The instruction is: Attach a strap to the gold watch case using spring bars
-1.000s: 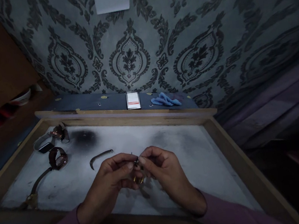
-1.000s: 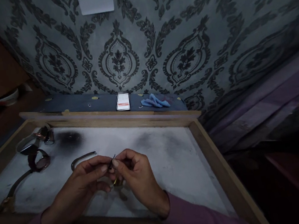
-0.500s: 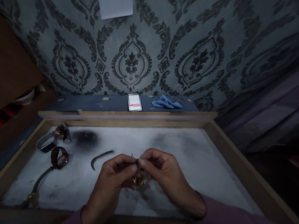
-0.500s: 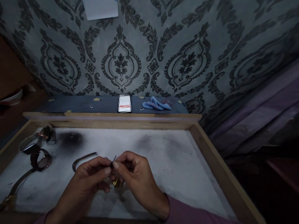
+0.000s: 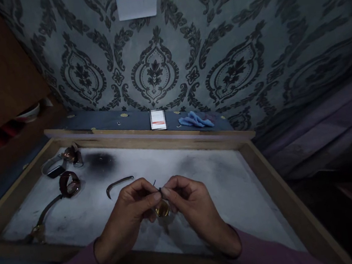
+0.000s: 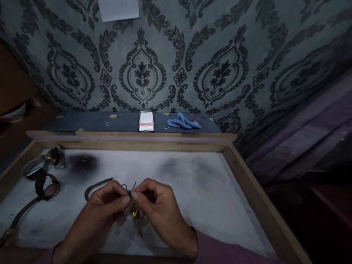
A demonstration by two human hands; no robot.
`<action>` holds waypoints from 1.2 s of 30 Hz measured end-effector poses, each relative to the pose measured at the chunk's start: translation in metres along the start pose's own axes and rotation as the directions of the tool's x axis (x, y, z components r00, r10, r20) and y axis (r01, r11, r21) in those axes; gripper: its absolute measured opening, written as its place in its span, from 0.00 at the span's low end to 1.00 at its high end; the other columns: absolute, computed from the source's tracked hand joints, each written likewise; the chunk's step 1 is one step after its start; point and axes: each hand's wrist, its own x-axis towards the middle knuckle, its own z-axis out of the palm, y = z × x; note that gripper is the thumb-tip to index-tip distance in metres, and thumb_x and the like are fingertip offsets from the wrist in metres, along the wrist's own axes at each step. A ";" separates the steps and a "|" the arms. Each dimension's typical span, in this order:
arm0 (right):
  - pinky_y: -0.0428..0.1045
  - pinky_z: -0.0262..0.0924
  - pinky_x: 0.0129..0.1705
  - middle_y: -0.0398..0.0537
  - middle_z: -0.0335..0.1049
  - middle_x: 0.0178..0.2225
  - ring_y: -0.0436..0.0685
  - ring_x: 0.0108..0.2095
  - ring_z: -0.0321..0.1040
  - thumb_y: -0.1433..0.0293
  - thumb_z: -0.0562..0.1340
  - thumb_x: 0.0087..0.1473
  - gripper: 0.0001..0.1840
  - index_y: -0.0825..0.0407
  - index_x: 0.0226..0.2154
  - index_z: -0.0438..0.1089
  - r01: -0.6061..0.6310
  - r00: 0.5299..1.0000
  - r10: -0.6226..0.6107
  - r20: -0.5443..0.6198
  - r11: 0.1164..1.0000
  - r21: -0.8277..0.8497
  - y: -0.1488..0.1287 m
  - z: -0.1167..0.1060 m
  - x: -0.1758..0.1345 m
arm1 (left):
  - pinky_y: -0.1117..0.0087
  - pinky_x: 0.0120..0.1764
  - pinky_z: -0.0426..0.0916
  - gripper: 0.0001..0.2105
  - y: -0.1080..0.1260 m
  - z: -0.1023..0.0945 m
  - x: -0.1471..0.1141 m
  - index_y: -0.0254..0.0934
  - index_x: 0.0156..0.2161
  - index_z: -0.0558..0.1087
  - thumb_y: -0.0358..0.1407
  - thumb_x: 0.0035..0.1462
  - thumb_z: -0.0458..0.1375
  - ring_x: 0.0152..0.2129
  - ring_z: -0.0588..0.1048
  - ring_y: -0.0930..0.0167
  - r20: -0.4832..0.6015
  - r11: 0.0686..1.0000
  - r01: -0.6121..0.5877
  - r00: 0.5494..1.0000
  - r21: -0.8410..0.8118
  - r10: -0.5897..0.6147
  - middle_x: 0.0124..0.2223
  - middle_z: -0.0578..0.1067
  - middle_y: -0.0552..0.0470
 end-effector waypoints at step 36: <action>0.43 0.53 0.21 0.39 0.66 0.19 0.45 0.18 0.56 0.57 0.69 0.46 0.17 0.54 0.24 0.70 -0.105 0.993 0.102 0.066 0.993 0.045 0.005 -0.001 -0.003 | 0.74 0.27 0.68 0.04 0.008 -0.006 -0.001 0.34 0.30 0.75 0.33 0.49 0.64 0.22 0.71 0.73 0.041 0.920 -0.163 0.986 0.357 0.159 0.25 0.74 0.53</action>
